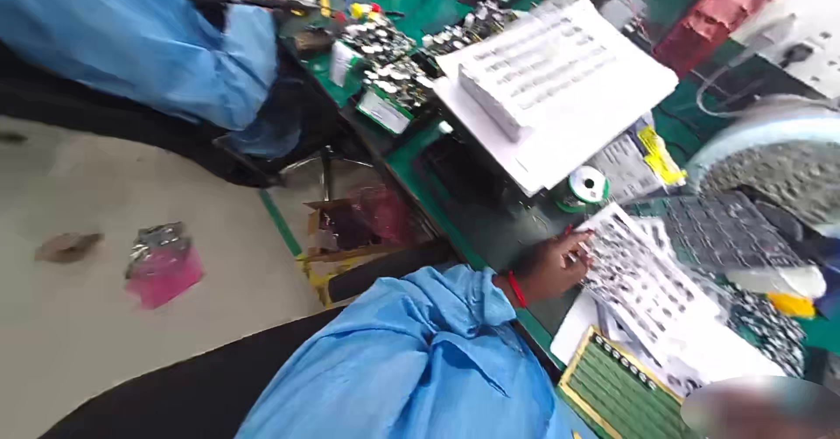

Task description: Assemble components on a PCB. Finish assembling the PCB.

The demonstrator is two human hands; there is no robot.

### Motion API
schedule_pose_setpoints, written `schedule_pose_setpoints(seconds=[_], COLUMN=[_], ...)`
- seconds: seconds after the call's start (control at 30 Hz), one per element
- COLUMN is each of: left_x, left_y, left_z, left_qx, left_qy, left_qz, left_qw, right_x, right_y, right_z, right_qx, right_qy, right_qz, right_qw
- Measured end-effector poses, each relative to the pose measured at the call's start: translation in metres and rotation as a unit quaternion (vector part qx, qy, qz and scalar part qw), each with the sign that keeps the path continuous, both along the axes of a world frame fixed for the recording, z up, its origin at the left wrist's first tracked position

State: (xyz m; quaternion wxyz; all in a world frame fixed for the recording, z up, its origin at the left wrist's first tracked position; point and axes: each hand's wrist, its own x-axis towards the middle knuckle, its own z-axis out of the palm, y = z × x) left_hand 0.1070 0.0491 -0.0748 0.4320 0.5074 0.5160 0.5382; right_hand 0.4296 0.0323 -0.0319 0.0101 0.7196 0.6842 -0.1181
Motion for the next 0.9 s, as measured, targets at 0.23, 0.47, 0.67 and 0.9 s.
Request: schedule_pose_setpoints(seconds=[0.23,0.47,0.67,0.9], left_x=[0.002,0.0,0.001,0.001], left_y=[0.0,0.0,0.0,0.0], left_z=[-0.007,-0.009,-0.009,-0.008], left_qx=[-0.022,-0.024,-0.017,-0.037], left_qy=[0.03,0.016,0.014,0.004], left_qz=[0.008,0.007,0.008,0.013], left_qw=[0.999,1.0,1.0,0.999], right_x=[-0.018,-0.077,-0.128,-0.136], right_y=[-0.008,0.003,0.017,0.022], right_z=[0.016,0.017,0.01,0.021], right_qx=[0.098,0.197,0.162,0.07], right_qy=[0.012,0.192,0.137,0.106], right_qz=[-0.004,0.197,0.25,0.227], right_qw=[0.995,0.941,0.945,0.966])
